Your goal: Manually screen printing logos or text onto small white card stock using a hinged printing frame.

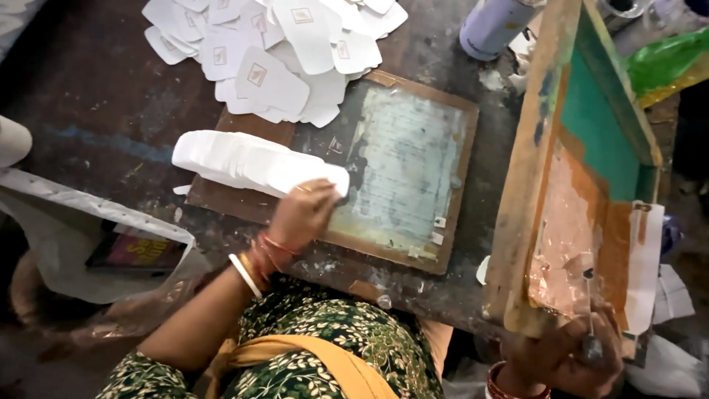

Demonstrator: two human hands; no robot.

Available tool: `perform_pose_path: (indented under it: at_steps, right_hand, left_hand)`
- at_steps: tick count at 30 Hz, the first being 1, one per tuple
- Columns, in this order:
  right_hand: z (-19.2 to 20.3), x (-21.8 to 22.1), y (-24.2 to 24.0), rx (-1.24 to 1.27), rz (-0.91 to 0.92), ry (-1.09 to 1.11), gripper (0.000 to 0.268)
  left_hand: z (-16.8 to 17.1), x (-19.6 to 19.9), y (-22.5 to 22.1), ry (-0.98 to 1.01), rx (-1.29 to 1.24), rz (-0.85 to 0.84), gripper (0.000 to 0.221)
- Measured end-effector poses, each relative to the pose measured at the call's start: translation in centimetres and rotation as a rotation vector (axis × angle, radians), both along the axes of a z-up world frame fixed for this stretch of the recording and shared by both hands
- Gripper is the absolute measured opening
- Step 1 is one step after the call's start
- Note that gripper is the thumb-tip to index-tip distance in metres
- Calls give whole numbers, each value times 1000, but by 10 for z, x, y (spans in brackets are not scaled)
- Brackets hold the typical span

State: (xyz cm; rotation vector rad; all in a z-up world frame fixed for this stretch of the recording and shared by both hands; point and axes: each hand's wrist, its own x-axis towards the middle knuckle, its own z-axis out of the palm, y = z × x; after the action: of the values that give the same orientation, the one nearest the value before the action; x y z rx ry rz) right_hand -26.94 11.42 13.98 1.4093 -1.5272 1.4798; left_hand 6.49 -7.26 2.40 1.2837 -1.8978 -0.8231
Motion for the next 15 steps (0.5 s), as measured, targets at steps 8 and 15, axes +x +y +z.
perform_pose_path:
  at_steps: [8, 15]
  right_hand:
    - [4, -10, 2, -28, -41, -53, 31]
    - [12, -10, 5, -21, -77, -12, 35]
  left_hand:
    - [-24, -91, 22, -243, -341, -168, 16]
    - [-45, -166, 9, -314, -485, -392, 30]
